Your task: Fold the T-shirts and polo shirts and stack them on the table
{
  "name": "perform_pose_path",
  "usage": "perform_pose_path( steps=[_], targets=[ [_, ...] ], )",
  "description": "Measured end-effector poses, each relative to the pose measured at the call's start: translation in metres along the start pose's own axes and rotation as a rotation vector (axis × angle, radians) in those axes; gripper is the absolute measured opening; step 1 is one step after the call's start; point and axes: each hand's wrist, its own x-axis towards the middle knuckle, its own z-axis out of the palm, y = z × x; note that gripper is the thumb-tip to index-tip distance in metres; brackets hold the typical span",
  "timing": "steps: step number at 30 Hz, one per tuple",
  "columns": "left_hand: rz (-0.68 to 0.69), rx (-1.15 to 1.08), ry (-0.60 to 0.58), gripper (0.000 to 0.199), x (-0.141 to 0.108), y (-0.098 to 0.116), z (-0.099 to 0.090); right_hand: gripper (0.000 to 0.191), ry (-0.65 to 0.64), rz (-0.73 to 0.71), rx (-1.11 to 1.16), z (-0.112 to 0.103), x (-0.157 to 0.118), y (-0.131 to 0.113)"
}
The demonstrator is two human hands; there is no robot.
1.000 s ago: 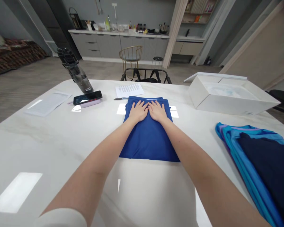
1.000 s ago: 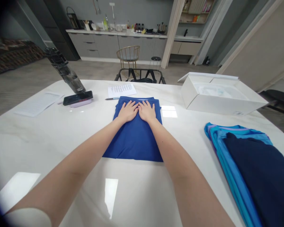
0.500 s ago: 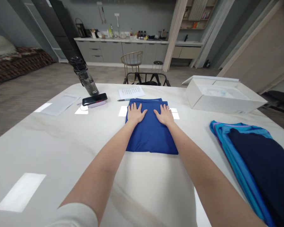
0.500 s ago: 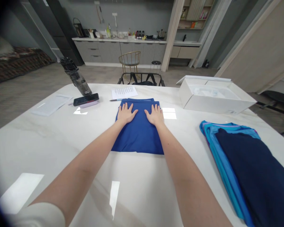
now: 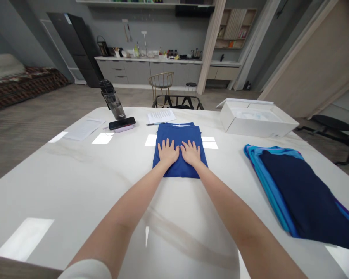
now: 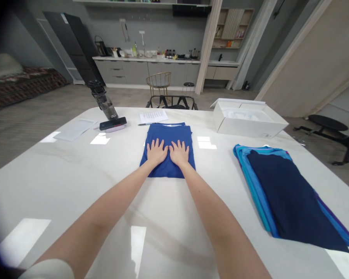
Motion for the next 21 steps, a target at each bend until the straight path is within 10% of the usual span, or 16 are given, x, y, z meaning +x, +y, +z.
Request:
perform_pose_path(
  steps=[11, 21],
  targets=[
    [0.508, -0.028, 0.088, 0.047, -0.042, -0.042, -0.016, 0.053, 0.158, -0.269, -0.136, -0.005, -0.050, 0.024],
    [0.146, -0.046, 0.103, 0.064, -0.098, -0.008, -0.004, 0.068, 0.116, 0.011, -0.145, 0.007, -0.100, 0.008]
  ],
)
